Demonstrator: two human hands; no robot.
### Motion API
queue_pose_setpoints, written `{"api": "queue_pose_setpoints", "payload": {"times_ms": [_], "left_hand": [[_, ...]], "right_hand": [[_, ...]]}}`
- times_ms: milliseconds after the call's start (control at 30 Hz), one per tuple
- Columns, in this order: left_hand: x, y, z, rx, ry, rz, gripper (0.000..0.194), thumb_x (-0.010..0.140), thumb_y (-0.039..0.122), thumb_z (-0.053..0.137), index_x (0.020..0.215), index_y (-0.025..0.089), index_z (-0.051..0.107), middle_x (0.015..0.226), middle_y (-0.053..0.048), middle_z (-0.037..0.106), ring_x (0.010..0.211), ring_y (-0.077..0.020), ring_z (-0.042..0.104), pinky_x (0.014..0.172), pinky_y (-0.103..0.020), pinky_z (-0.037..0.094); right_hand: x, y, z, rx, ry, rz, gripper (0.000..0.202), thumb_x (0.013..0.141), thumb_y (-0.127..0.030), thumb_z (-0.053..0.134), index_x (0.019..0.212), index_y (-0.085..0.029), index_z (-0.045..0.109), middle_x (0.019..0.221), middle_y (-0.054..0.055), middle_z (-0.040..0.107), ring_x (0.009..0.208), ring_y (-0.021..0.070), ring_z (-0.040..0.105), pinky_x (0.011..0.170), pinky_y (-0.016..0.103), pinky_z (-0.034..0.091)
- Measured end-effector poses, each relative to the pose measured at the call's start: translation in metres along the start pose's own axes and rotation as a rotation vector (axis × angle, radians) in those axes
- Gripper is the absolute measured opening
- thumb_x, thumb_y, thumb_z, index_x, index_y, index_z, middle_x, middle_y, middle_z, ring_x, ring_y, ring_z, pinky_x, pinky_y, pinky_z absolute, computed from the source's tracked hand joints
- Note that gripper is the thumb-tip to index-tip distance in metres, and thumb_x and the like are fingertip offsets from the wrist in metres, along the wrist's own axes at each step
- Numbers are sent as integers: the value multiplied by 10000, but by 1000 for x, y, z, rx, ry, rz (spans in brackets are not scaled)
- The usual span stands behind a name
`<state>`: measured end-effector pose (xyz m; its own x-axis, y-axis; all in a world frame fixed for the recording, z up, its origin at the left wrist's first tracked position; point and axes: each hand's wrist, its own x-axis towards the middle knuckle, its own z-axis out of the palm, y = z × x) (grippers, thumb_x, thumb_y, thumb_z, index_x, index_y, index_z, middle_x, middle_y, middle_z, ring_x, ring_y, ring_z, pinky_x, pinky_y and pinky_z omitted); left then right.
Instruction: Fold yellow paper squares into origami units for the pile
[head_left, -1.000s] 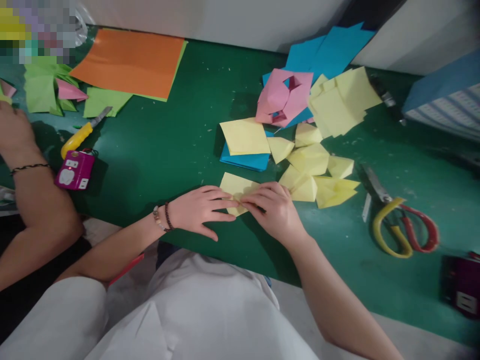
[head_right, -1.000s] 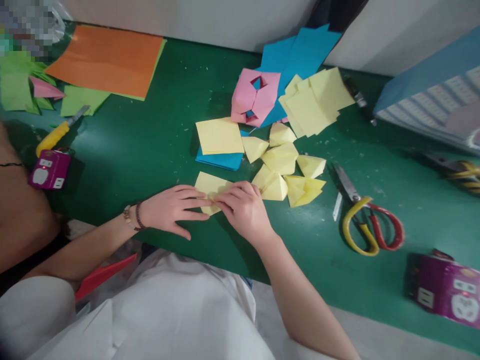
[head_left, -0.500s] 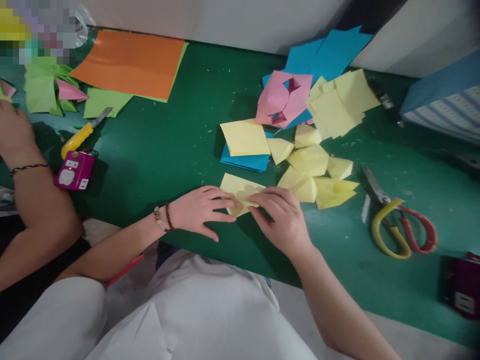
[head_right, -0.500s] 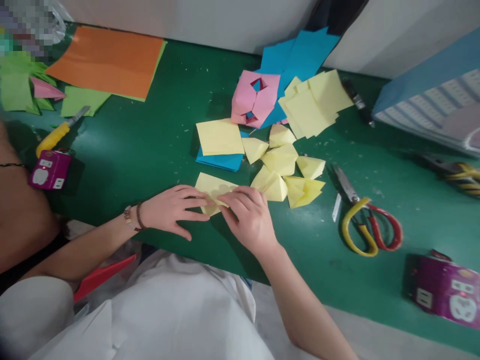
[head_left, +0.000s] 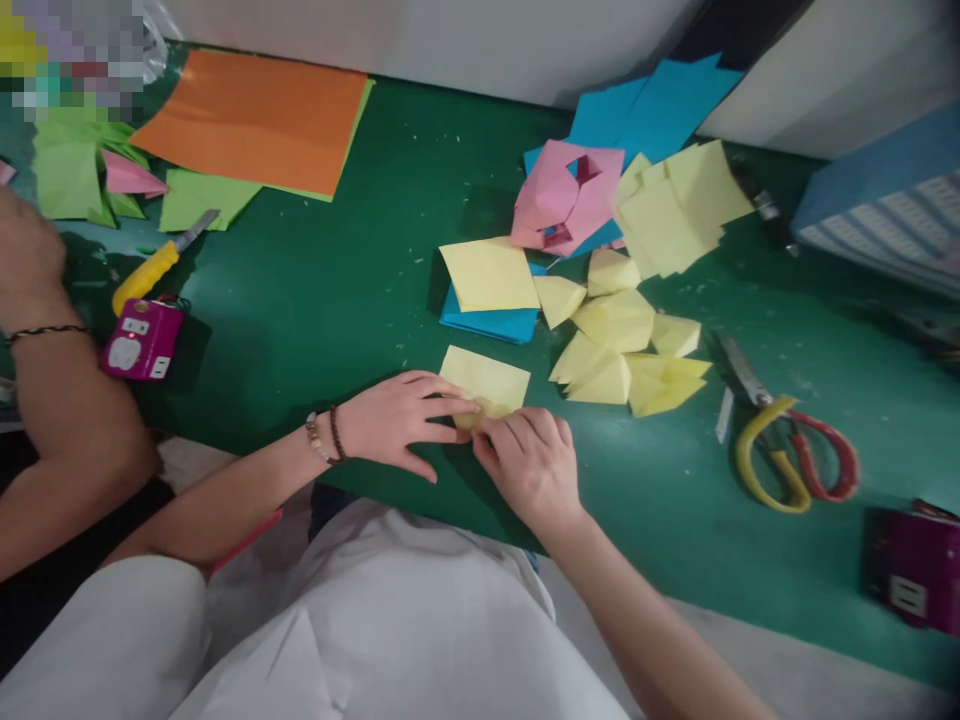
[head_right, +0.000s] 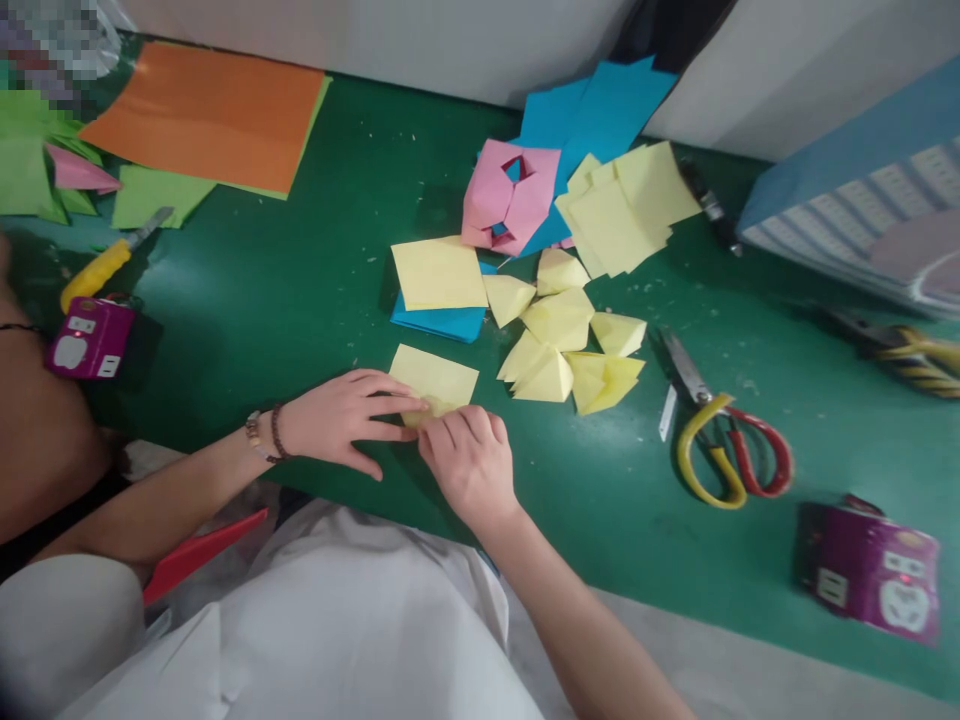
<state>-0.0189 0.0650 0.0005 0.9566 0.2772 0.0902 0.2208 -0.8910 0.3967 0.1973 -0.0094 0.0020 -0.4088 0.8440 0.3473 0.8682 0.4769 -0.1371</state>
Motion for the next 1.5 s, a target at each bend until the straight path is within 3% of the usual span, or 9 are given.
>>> {"api": "queue_pose_setpoints", "payload": {"times_ms": [633, 833, 1033, 1267, 1367, 1433, 1500], "left_hand": [[-2, -1, 1, -41, -6, -5, 534, 845, 615, 586, 1235, 253, 624, 1438, -71, 508, 1278, -303, 453, 1042, -459, 352], [0, 2, -1, -64, -7, -73, 827, 816, 645, 598, 1432, 127, 410, 1362, -164, 558, 1270, -303, 462, 1057, -435, 346], [0, 3, 1, -85, -3, -91, 887, 797, 669, 599, 1442, 102, 378, 1352, -180, 555, 1265, -305, 467, 1069, -429, 334], [0, 1, 2, -79, 14, -63, 796, 835, 597, 598, 1427, 101, 407, 1364, -162, 556, 1262, -294, 474, 1070, -424, 348], [-1, 0, 2, -52, 21, -14, 706, 824, 595, 618, 1371, 166, 495, 1397, -128, 538, 1285, -295, 461, 1063, -445, 367], [-1, -1, 2, -39, 47, 24, 604, 819, 603, 623, 1267, 199, 591, 1393, -106, 549, 1287, -292, 469, 1068, -456, 369], [-3, -3, 3, -34, 99, 43, 517, 828, 612, 605, 1127, 195, 666, 1332, -97, 603, 1273, -282, 496, 1087, -460, 356]], "right_hand": [[0, 41, -3, -125, 80, 174, 138, 825, -174, 630, 702, -217, 584, 599, -3, 605, 701, 202, 521, 648, 318, 344], [0, 31, -5, -46, 63, 77, 103, 846, -205, 651, 755, -201, 605, 666, 23, 620, 731, 197, 503, 650, 314, 345], [1, 8, 3, 30, -14, -17, 183, 886, -201, 597, 704, -201, 578, 626, 20, 569, 711, 194, 444, 641, 321, 299], [-2, -6, 5, 233, -12, -7, 152, 879, -192, 619, 731, -206, 585, 667, 9, 626, 708, 177, 501, 643, 313, 337], [-3, 10, -3, 260, 56, 145, 25, 875, -191, 620, 860, -209, 614, 772, 23, 683, 752, 182, 568, 711, 322, 418], [-4, 25, -10, 188, 94, 250, 113, 880, -164, 590, 980, -206, 624, 875, 50, 710, 811, 200, 608, 760, 344, 459], [-5, 38, -14, 173, 69, 233, 187, 879, -128, 561, 1030, -211, 635, 968, 68, 722, 894, 220, 633, 813, 369, 490]]}}
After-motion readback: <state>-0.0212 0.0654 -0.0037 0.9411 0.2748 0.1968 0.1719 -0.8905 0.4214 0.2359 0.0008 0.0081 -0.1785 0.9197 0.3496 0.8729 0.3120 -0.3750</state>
